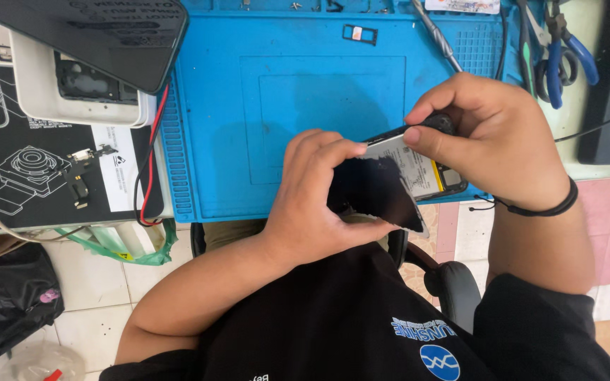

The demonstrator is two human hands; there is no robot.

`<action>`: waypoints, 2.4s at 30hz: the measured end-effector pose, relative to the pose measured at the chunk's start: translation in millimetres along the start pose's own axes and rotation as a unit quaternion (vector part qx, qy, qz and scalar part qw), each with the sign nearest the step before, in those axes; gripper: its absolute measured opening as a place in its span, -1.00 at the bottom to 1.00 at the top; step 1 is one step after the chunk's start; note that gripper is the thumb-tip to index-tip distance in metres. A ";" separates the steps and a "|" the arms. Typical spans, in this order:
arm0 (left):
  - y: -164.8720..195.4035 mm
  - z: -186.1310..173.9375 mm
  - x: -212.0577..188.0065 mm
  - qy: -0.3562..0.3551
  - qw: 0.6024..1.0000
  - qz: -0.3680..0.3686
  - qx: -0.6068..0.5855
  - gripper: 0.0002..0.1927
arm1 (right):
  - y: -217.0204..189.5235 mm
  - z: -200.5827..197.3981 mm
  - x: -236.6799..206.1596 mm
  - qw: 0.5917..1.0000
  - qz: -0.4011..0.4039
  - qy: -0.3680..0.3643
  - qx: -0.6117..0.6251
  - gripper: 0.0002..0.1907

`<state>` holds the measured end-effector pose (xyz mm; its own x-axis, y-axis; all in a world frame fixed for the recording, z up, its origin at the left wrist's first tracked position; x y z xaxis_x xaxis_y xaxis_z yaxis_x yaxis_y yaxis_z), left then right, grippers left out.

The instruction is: The person sits at a repair bench and pries open the back cover of a smartphone by hand, working around the edges. They then use a blue-handled screwdriver to unscrew components from the exposed interior of the phone, at one point picking up a screw from the mat and returning to unscrew the device.

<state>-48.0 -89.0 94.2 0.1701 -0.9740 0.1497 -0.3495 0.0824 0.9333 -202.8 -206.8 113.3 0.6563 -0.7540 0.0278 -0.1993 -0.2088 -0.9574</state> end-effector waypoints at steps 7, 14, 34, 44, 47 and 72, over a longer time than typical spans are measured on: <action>1.3 0.8 -4.2 -0.009 1.000 0.002 0.012 -0.09 | -16.9 -0.4 -9.1 0.996 -0.022 0.032 -0.076 -0.80; 21.1 -14.5 -17.4 0.072 0.992 0.047 0.097 -0.26 | -76.7 -2.3 -40.4 0.945 -0.172 0.118 -0.251 -0.74; -25.0 -3.4 -21.1 0.036 0.898 -0.278 -0.340 0.19 | 1.5 -19.4 -96.4 0.904 -0.204 0.376 0.015 -0.71; -19.1 -4.5 21.8 0.034 0.882 -0.276 -0.381 0.40 | 6.6 36.0 -86.3 0.958 -0.212 0.184 -0.053 -0.67; -18.1 -4.0 23.1 -0.005 0.889 -0.264 -0.374 0.39 | 23.3 29.8 -89.1 0.959 -0.153 0.236 0.022 -0.64; 3.4 -24.7 23.5 0.036 0.984 -0.131 -0.117 0.36 | 44.1 61.9 -72.5 0.953 -0.066 0.138 0.262 -0.58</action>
<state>-22.4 -106.3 108.9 0.2936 -0.9515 -0.0913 -0.0643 -0.1150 0.9913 -214.1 -122.8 51.3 0.4202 -0.8927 0.1630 0.3098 -0.0278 -0.9504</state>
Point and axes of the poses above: each hand's wrist, its own x-axis towards the middle knuckle, its own z-axis out of the palm, y = z × x, the point moved 9 cm from there along x, towards the middle knuckle, and after that the axes turned 14 degrees about -z, right-handed, at the moved point
